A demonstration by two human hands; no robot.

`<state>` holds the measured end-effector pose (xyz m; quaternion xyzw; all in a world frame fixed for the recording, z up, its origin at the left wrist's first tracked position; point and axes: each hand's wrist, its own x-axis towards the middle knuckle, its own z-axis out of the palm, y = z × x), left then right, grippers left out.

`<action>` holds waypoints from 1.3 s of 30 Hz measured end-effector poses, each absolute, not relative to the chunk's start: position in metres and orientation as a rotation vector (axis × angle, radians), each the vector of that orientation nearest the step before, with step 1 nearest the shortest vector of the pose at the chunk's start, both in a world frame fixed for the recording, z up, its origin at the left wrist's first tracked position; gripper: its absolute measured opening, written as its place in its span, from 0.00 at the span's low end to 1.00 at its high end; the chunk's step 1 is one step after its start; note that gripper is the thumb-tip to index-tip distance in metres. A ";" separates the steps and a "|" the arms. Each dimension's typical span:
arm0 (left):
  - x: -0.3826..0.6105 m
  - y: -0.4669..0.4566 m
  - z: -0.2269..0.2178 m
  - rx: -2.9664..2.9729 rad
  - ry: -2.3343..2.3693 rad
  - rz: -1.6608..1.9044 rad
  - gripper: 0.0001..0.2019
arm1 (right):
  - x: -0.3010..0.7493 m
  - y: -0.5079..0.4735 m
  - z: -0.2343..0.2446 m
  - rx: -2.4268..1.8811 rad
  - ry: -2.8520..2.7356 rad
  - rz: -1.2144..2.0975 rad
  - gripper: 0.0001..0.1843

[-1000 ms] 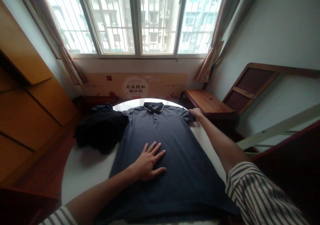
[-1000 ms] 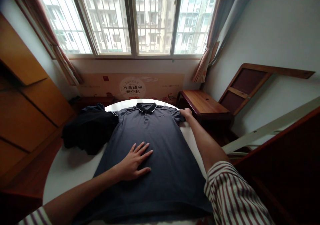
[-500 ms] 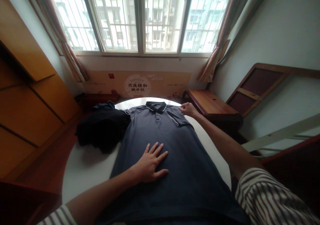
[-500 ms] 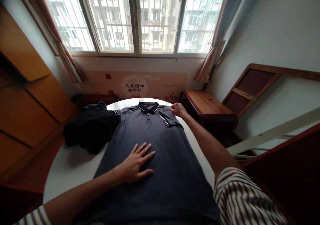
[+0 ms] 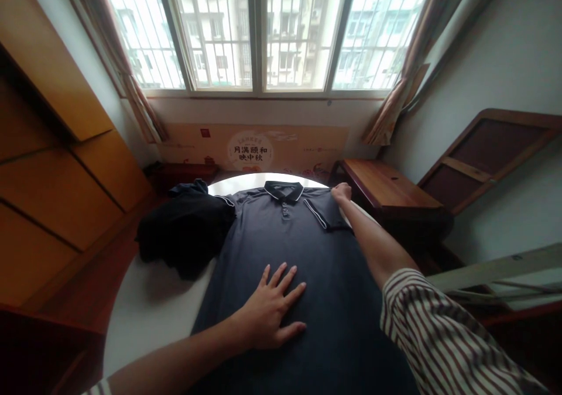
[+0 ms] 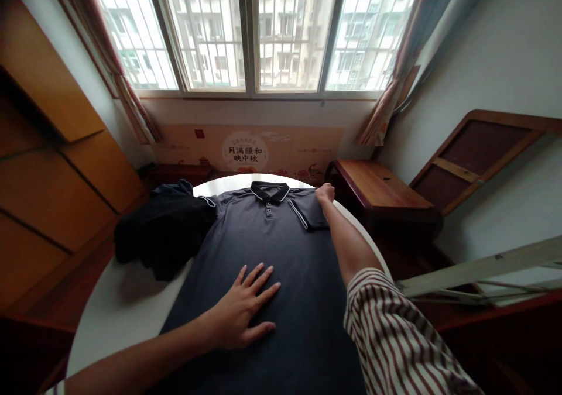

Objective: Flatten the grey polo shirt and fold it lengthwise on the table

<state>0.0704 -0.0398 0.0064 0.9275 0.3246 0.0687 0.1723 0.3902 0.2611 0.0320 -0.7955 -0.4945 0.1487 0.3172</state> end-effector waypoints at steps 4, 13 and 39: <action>0.071 -0.040 0.008 2.609 0.921 0.210 0.38 | 0.375 0.264 0.031 -2.058 -1.554 0.219 0.19; 0.072 -0.041 0.011 2.608 0.930 0.208 0.38 | 0.321 0.274 0.002 -1.906 -2.138 0.337 0.28; -0.016 0.169 0.115 1.986 2.268 0.314 0.19 | 0.184 -0.114 0.030 -0.389 -2.841 0.776 0.40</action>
